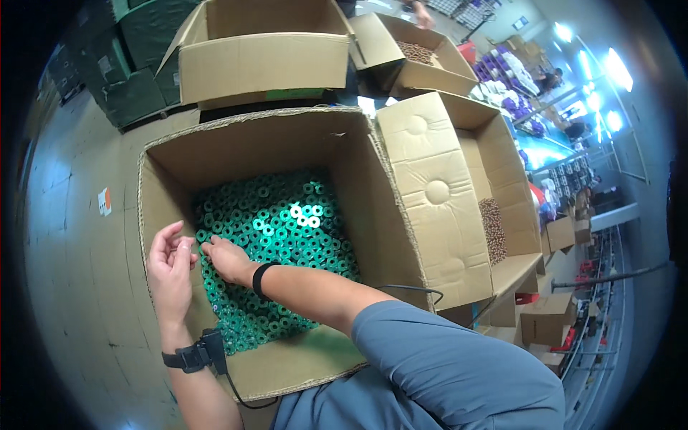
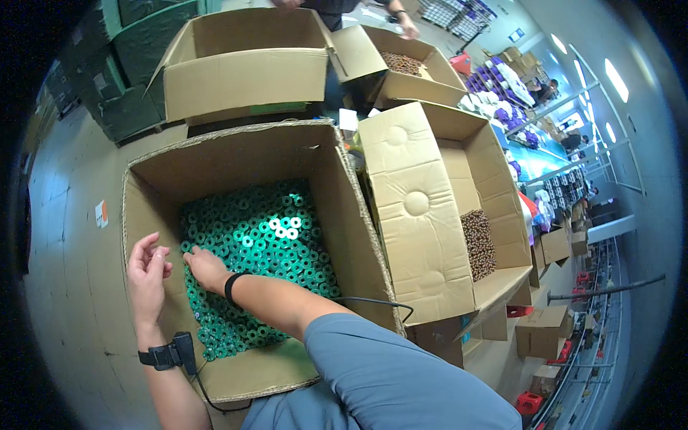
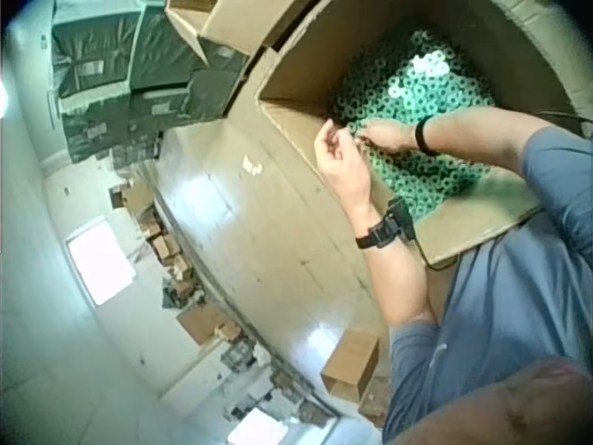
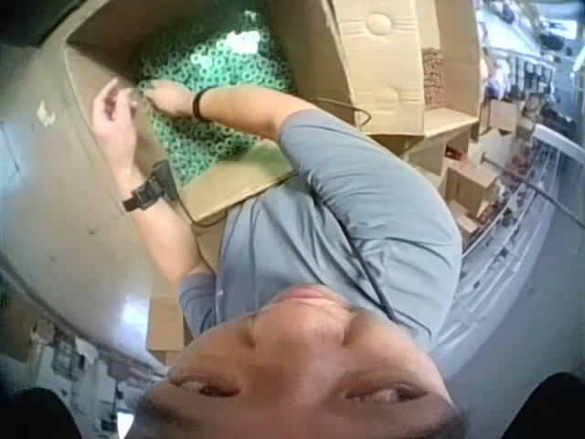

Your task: The person sorts small green plastic rings and metallic fasteners by hand. They pick items from a large cardboard box filled with green rings, inspect them, and place them into a smaller box containing metallic fasteners. The person repeats this process, occasionally holding a handful of items before transferring them.

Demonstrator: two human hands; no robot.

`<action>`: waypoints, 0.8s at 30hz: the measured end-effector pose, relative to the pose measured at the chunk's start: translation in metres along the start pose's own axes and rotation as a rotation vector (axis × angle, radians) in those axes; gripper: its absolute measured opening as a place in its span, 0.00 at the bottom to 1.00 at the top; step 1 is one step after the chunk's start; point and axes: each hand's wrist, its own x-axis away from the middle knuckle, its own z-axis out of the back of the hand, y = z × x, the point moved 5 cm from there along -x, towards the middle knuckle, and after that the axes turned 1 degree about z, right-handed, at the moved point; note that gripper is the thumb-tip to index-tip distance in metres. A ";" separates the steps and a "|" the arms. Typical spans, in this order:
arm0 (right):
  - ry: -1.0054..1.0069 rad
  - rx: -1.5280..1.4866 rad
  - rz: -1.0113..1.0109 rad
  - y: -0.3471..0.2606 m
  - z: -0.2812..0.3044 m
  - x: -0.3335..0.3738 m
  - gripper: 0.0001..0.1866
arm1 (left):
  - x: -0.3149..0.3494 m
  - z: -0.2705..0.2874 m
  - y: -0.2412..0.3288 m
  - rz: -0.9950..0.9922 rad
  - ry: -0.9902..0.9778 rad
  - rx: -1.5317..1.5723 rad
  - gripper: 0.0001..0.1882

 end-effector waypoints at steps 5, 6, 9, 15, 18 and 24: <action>0.019 0.029 0.093 0.001 0.013 0.009 0.11 | 0.001 -0.004 0.000 0.018 -0.043 -0.024 0.16; 0.010 0.053 0.097 0.002 0.010 0.008 0.11 | 0.007 -0.005 0.004 0.036 -0.034 -0.064 0.14; -0.037 0.048 0.075 0.007 -0.002 0.005 0.11 | 0.031 -0.022 0.025 -0.150 -0.092 -0.108 0.13; -0.017 -0.196 -0.047 0.033 0.065 0.048 0.14 | 0.130 -0.050 0.149 -0.779 -0.746 -0.380 0.08; -0.163 -0.308 -0.144 0.036 0.077 0.054 0.17 | 0.179 -0.039 0.181 -0.875 -0.614 -0.395 0.09; -0.251 -0.408 -0.146 0.029 0.069 0.067 0.17 | 0.187 -0.043 0.207 -1.241 -0.330 -0.329 0.12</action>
